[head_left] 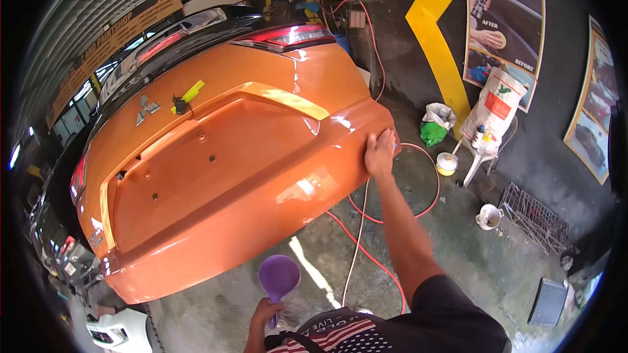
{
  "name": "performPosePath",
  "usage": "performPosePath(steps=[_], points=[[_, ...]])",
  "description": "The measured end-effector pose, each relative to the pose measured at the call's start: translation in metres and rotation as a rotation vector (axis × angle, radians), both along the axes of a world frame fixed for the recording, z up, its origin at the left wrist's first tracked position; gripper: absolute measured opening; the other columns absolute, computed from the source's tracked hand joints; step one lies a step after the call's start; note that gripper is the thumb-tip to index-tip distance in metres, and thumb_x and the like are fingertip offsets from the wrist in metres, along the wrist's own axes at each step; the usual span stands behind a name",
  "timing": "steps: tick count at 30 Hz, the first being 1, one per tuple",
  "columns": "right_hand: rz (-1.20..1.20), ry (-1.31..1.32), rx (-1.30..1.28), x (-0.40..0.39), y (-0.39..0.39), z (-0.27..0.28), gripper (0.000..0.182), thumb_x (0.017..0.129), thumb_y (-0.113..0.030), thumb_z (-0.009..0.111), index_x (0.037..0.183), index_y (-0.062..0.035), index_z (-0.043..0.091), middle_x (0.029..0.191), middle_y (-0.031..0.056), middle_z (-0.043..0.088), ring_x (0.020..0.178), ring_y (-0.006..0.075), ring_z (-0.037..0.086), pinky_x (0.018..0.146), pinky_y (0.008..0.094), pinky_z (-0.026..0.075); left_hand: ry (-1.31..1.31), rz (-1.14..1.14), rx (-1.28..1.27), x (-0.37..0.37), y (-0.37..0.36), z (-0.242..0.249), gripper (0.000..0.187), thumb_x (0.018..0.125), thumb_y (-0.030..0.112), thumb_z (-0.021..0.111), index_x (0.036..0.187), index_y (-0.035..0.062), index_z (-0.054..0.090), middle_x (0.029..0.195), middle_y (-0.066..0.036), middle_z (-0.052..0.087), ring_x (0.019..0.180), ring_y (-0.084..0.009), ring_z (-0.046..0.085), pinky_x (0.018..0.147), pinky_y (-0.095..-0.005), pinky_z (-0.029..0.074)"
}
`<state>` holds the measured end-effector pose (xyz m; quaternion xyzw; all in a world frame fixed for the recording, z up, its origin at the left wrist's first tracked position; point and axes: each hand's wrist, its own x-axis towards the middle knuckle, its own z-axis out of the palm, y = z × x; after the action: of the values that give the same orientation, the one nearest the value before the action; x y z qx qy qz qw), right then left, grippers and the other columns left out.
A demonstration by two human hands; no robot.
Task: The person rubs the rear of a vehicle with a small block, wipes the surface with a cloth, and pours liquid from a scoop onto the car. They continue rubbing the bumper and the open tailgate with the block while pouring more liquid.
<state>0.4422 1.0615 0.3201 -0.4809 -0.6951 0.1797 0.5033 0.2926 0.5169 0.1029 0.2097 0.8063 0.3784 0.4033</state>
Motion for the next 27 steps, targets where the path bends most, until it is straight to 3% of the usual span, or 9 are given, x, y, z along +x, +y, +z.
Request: performPosePath(steps=[3,7,10,14,17,21,23,26,27], points=[[0.134,-0.163,0.319,-0.017,-0.095,-0.008,0.068,0.101,-0.034,0.038,0.147,0.0133,0.019,0.152,0.0355,0.02,0.143,0.047,0.02,0.119,0.0484,0.015,0.002,0.004,0.001,-0.001,0.004,0.009,0.026,0.072,0.024,0.074,0.077,-0.0017,0.07,0.065,-0.005,0.063,0.06,-0.0138,0.058,0.059,-0.0327,0.047],[0.173,-0.147,0.307,-0.006,-0.063,0.012,0.069,0.101,-0.036,0.037,0.144,0.0159,0.022,0.15,0.0362,0.024,0.143,0.0479,0.019,0.119,0.0488,0.016,0.066,-0.027,-0.069,-0.009,-0.012,-0.008,0.026,0.072,0.024,0.074,0.08,-0.0005,0.071,0.066,-0.006,0.064,0.061,-0.014,0.059,0.06,-0.0324,0.047],[0.107,0.023,0.081,-0.016,-0.033,0.028,0.072,0.098,-0.035,0.044,0.144,0.0165,0.023,0.15,0.0365,0.025,0.143,0.0486,0.019,0.118,0.0514,0.014,0.058,-0.033,-0.012,-0.007,-0.016,-0.007,0.026,0.071,0.025,0.074,0.079,0.0003,0.071,0.066,-0.007,0.064,0.06,-0.0147,0.059,0.059,-0.0331,0.047],[0.254,-0.224,0.246,-0.018,-0.108,0.016,0.068,0.101,-0.033,0.041,0.145,0.0149,0.021,0.152,0.0359,0.019,0.144,0.0472,0.017,0.119,0.0488,0.015,0.041,-0.004,-0.019,-0.008,-0.007,-0.003,0.026,0.071,0.025,0.073,0.077,0.0001,0.071,0.065,-0.007,0.064,0.059,-0.0152,0.059,0.058,-0.0338,0.047],[0.234,-0.113,0.2,-0.013,-0.034,0.016,0.07,0.1,-0.032,0.043,0.146,0.0144,0.018,0.152,0.0358,0.019,0.144,0.0473,0.016,0.119,0.0495,0.014,0.122,-0.063,-0.04,0.001,-0.013,0.009,0.026,0.071,0.026,0.073,0.076,0.0002,0.07,0.065,-0.006,0.064,0.059,-0.0157,0.06,0.058,-0.0341,0.047],[0.147,-0.086,0.119,-0.021,-0.053,0.032,0.07,0.099,-0.031,0.043,0.147,0.0137,0.018,0.153,0.0349,0.018,0.145,0.046,0.015,0.119,0.0492,0.014,0.067,0.015,0.033,0.01,-0.011,0.011,0.028,0.071,0.027,0.072,0.075,-0.0003,0.07,0.064,-0.007,0.064,0.059,-0.0157,0.06,0.058,-0.0344,0.047],[0.243,-0.236,0.331,-0.025,-0.117,0.018,0.068,0.101,-0.032,0.042,0.147,0.0127,0.02,0.154,0.0332,0.018,0.146,0.0444,0.015,0.119,0.048,0.014,0.053,0.049,0.038,0.009,-0.003,0.019,0.029,0.071,0.027,0.071,0.075,-0.0009,0.069,0.064,-0.008,0.064,0.059,-0.0159,0.06,0.058,-0.0345,0.047],[0.252,-0.173,0.459,-0.015,-0.089,0.016,0.067,0.102,-0.036,0.04,0.146,0.0119,0.024,0.152,0.0343,0.022,0.142,0.0478,0.022,0.117,0.0506,0.018,0.09,0.025,-0.025,0.017,-0.018,0.013,0.029,0.072,0.027,0.071,0.076,-0.0013,0.07,0.064,-0.008,0.064,0.059,-0.0168,0.06,0.059,-0.0348,0.047],[0.193,-0.138,0.342,-0.012,-0.059,0.02,0.066,0.102,-0.035,0.04,0.146,0.0113,0.023,0.152,0.0342,0.022,0.142,0.0481,0.023,0.117,0.0512,0.018,0.088,0.033,-0.001,0.015,-0.02,0.005,0.029,0.072,0.027,0.071,0.076,-0.001,0.07,0.064,-0.009,0.064,0.06,-0.0171,0.061,0.059,-0.0349,0.048]])
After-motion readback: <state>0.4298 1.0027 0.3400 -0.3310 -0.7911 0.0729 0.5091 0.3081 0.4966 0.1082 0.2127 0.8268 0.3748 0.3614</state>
